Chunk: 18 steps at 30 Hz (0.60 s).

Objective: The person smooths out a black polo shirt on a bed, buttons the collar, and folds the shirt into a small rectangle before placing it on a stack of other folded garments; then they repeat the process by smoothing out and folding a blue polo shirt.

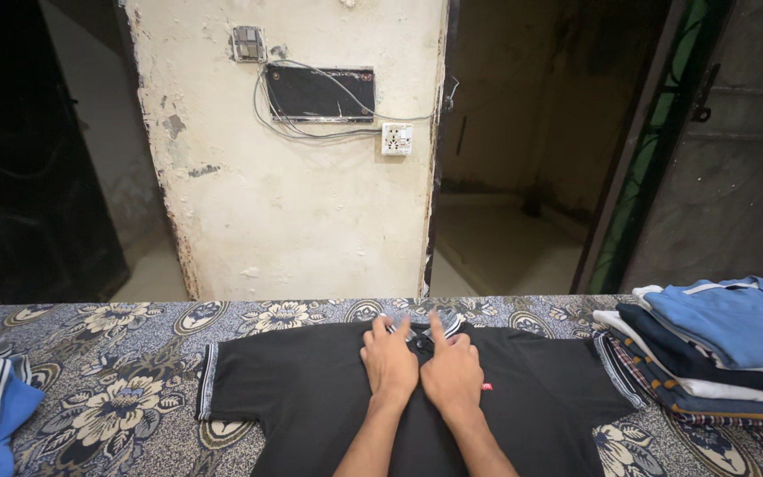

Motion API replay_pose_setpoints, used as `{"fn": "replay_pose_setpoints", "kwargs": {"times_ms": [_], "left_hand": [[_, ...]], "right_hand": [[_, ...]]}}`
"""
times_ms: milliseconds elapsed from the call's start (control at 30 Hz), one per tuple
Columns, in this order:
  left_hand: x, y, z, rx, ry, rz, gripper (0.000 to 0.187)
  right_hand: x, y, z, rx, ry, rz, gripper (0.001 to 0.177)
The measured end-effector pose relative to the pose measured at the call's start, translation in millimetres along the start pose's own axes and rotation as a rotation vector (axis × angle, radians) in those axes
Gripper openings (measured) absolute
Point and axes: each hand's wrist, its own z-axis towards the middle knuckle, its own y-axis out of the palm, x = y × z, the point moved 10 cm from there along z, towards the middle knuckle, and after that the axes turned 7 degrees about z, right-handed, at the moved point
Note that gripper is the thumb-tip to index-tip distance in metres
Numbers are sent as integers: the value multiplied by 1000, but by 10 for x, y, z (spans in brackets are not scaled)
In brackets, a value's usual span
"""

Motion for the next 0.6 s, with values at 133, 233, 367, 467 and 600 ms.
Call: {"fn": "replay_pose_setpoints", "kwargs": {"times_ms": [133, 233, 367, 467, 600], "left_hand": [[33, 35, 60, -136, -6, 160, 41], [-25, 35, 351, -325, -19, 216, 30], [-132, -120, 774, -287, 24, 284, 34], [-121, -121, 937, -191, 140, 308, 38], [-188, 9, 927, -408, 96, 375, 41]], "right_hand": [[268, 183, 387, -115, 0, -134, 61], [127, 110, 639, -220, -201, -93, 40], [393, -126, 751, -470, 381, 390, 43], [264, -360, 978, -178, 78, 152, 53], [389, 34, 1154, -186, -1, -56, 56]]}}
